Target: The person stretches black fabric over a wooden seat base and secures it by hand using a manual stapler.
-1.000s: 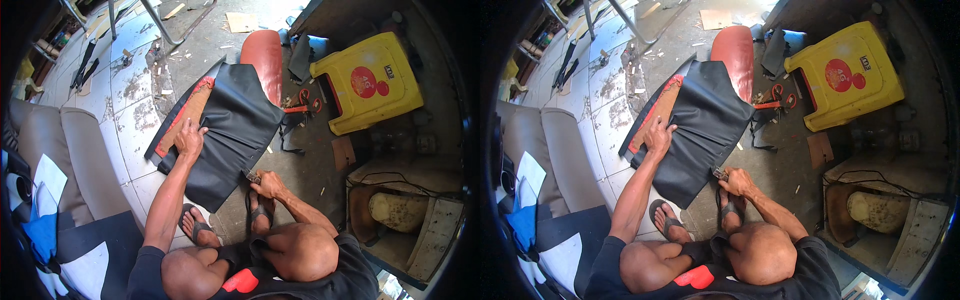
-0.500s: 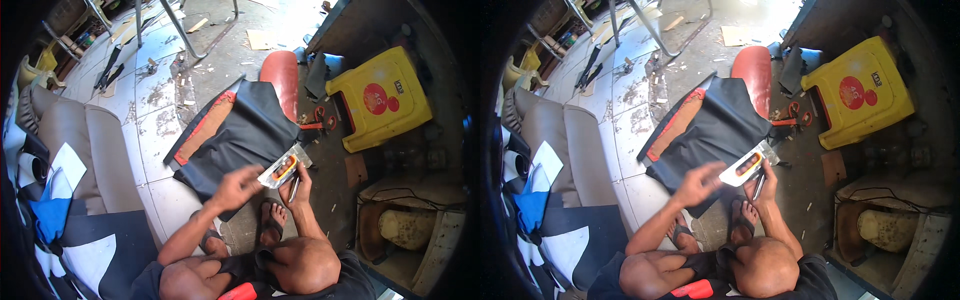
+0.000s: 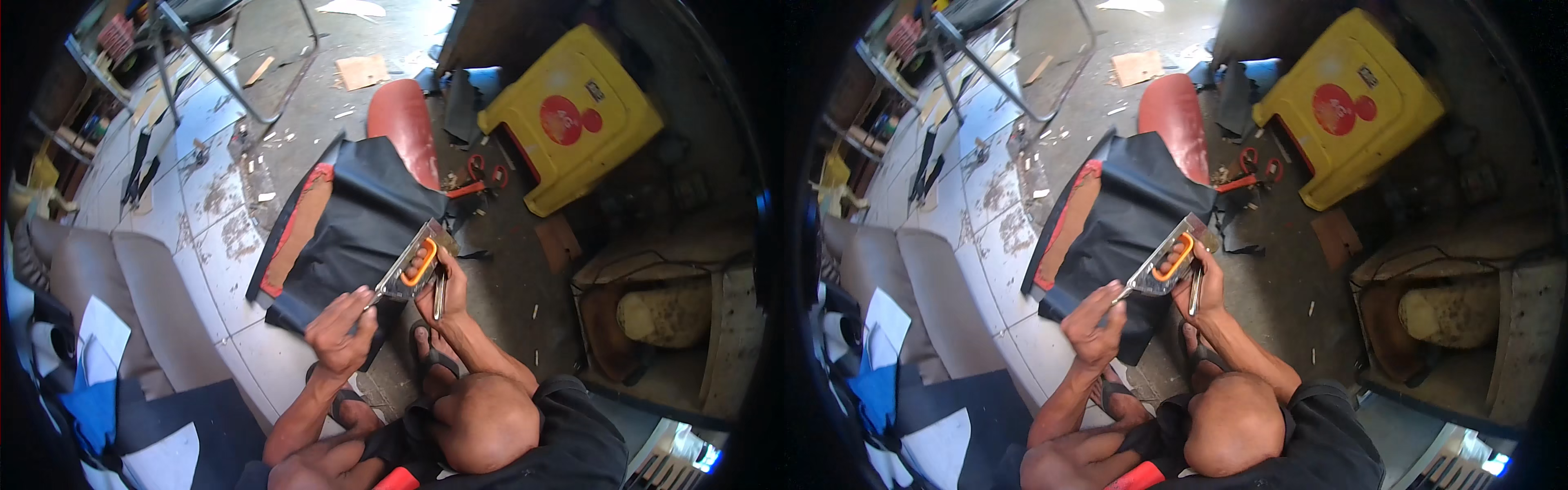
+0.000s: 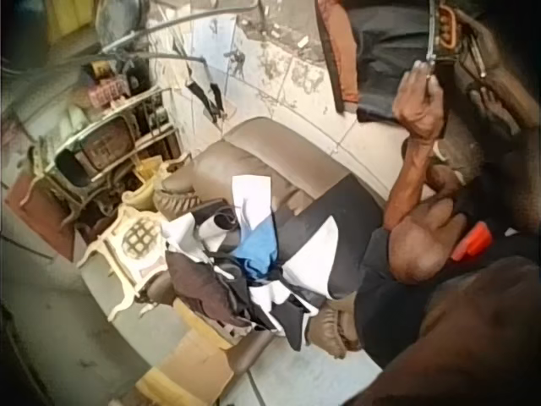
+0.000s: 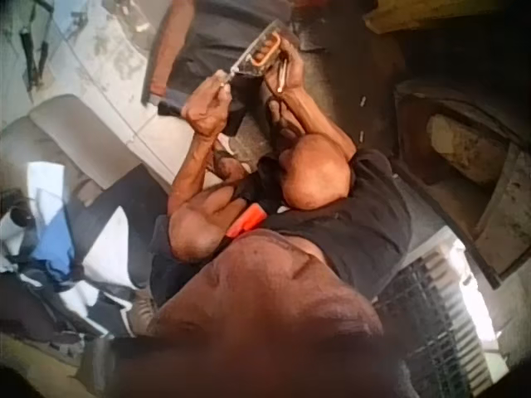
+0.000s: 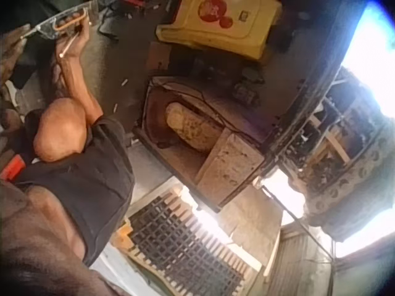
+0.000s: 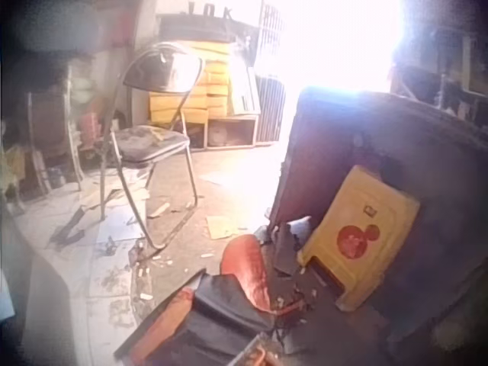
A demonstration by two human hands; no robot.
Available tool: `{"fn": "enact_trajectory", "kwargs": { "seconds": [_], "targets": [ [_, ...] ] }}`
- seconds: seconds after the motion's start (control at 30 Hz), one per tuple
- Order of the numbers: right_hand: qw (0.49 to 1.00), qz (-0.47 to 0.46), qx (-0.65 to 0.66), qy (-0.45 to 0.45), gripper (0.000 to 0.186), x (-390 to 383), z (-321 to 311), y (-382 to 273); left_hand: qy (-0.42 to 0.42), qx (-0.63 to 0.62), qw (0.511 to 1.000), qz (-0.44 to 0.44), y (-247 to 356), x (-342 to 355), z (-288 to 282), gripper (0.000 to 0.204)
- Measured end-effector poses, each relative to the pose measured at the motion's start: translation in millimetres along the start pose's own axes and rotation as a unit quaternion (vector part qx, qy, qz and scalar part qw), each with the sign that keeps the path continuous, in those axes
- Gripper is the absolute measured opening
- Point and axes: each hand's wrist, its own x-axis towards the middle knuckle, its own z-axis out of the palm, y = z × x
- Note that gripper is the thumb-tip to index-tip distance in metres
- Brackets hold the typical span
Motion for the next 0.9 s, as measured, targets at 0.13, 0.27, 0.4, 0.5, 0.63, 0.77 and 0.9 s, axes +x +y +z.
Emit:
{"fn": "enact_trajectory", "kwargs": {
  "seconds": [0.13, 0.27, 0.4, 0.5, 0.63, 0.77, 0.9],
  "targets": [
    [0.993, -0.036, 0.114, -0.011, 0.031, 12, -24, -42, -0.211, -0.210, 0.953, -0.052, 9, 17, -52, 0.020],
    [0.998, 0.010, 0.015, -0.055, 0.041, -4, -34, -30, -0.173, -0.468, 0.748, -0.437, 9, 4, -28, 0.065],
    [0.958, 0.152, -0.227, -0.083, 0.049, 5, -9, -8, -0.265, -0.582, 0.565, -0.522, 14, -13, -10, 0.059],
    [0.787, 0.179, -0.569, -0.155, 0.059, 54, -9, -19, -0.195, -0.561, 0.596, -0.541, 9, -12, -35, 0.058],
    [0.615, -0.001, -0.774, -0.151, 0.052, 137, 31, 13, -0.065, -0.421, 0.706, -0.565, 18, -22, -86, 0.058],
    [0.512, -0.173, -0.800, -0.261, 0.032, 224, 97, 111, 0.045, -0.335, 0.743, -0.578, 33, -54, -121, 0.060],
    [0.386, -0.206, -0.854, -0.283, 0.026, 299, 108, 217, 0.098, -0.279, 0.744, -0.599, 44, -80, -134, 0.061]
  ]
}}
